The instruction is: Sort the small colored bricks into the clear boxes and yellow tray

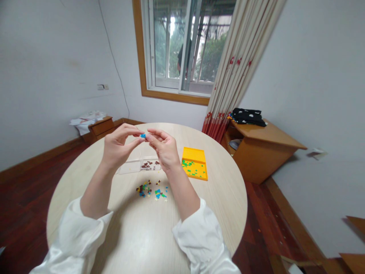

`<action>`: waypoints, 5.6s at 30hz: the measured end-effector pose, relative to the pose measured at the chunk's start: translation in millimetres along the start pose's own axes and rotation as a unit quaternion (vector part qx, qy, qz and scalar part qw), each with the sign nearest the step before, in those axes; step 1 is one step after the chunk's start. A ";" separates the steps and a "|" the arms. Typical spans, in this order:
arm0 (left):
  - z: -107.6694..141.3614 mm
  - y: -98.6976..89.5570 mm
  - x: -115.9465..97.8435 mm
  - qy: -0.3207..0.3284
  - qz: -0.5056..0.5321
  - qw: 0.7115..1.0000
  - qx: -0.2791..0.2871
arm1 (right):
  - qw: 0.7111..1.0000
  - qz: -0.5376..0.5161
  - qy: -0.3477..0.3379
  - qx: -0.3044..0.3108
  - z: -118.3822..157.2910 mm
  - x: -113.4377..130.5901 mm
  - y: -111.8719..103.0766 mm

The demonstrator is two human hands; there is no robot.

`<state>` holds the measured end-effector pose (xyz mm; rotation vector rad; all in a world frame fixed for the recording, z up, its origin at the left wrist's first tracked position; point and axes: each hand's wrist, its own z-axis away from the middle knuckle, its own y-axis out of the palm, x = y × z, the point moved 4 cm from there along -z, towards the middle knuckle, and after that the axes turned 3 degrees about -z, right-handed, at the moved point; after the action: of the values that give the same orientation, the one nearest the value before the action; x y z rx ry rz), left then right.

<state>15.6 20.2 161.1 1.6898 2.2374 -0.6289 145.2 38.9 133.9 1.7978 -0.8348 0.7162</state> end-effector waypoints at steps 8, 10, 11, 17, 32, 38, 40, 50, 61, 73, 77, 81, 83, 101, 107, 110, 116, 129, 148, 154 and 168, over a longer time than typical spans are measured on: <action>0.3 -1.1 -3.5 0.028 -0.042 0.999 0.013 | 0.999 0.025 0.027 0.010 -1.4 0.9 -3.8; 0.6 -1.0 -4.1 0.032 -0.040 0.999 0.011 | 0.999 0.028 0.028 0.010 -1.3 1.4 -3.5; 0.8 -0.7 -3.9 0.032 -0.039 0.999 0.009 | 0.999 0.030 0.027 0.011 -1.2 1.7 -3.2; 0.9 0.9 -1.6 0.025 -0.022 0.999 0.006 | 0.999 0.034 0.010 0.010 -1.1 4.3 -1.3; 0.1 0.1 0.4 0.012 -0.002 1.000 0.001 | 0.999 0.051 -0.004 -0.003 0.2 6.8 -0.1; -0.4 -0.8 -0.2 0.029 0.003 1.000 0.007 | 0.999 0.040 -0.003 0.013 0.4 5.1 0.0; -0.2 -1.5 0.3 0.026 0.001 1.000 0.010 | 0.999 0.041 0.001 0.017 0.6 4.9 0.4; -0.2 -2.6 -0.6 0.031 -0.021 0.999 0.013 | 0.998 0.053 0.005 0.021 0.2 6.1 -1.2; -0.7 -4.6 -4.3 0.044 -0.057 0.997 0.015 | 0.998 0.060 0.001 0.020 -0.9 5.9 -1.3; 0.1 -3.0 2.5 0.021 -0.016 0.999 0.021 | 0.996 0.080 0.018 0.036 -3.0 3.5 -5.8; 0.8 -2.6 3.0 0.027 -0.023 0.999 0.016 | 0.996 0.078 0.014 0.033 -3.1 3.3 -5.4; 1.1 -2.6 2.4 0.036 -0.035 0.999 0.010 | 0.996 0.080 0.009 0.029 -3.1 3.0 -5.8; 1.2 -2.7 2.0 0.036 -0.043 0.998 0.009 | 0.996 0.083 0.008 0.029 -3.3 2.3 -6.6; 3.6 -5.2 27.6 -0.060 0.042 0.995 -0.072 | 0.995 0.099 -0.003 0.012 -5.8 1.6 -13.3; 3.5 -7.2 26.3 -0.048 0.031 0.995 -0.076 | 0.995 0.102 0.000 0.018 -5.2 1.0 -13.0; 3.6 -6.4 24.0 -0.048 0.036 0.995 -0.082 | 0.994 0.105 0.001 0.019 -5.1 0.4 -13.4; 3.0 -3.8 32.7 -0.200 0.318 0.915 -0.150 | 0.994 0.105 -0.005 0.020 -5.0 1.8 -12.7; 2.1 -1.9 32.9 -0.312 0.607 0.700 -0.213 | 0.995 0.097 -0.002 0.013 -3.6 2.6 -9.4; 0.7 -13.9 28.3 -0.202 0.409 0.871 -0.181 | 0.994 0.112 -0.005 0.012 -3.6 3.0 -9.6; 1.5 -15.3 29.8 -0.187 0.399 0.881 -0.172 | 0.995 0.101 -0.004 0.014 -2.5 3.7 -8.1; 2.5 -16.1 32.0 -0.194 0.424 0.868 -0.172 | 0.994 0.107 0.001 0.022 -2.8 2.1 -8.0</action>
<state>-9.1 42.3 147.1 1.8923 1.0684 -0.2763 152.6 43.2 132.3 1.7632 -1.0279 0.8790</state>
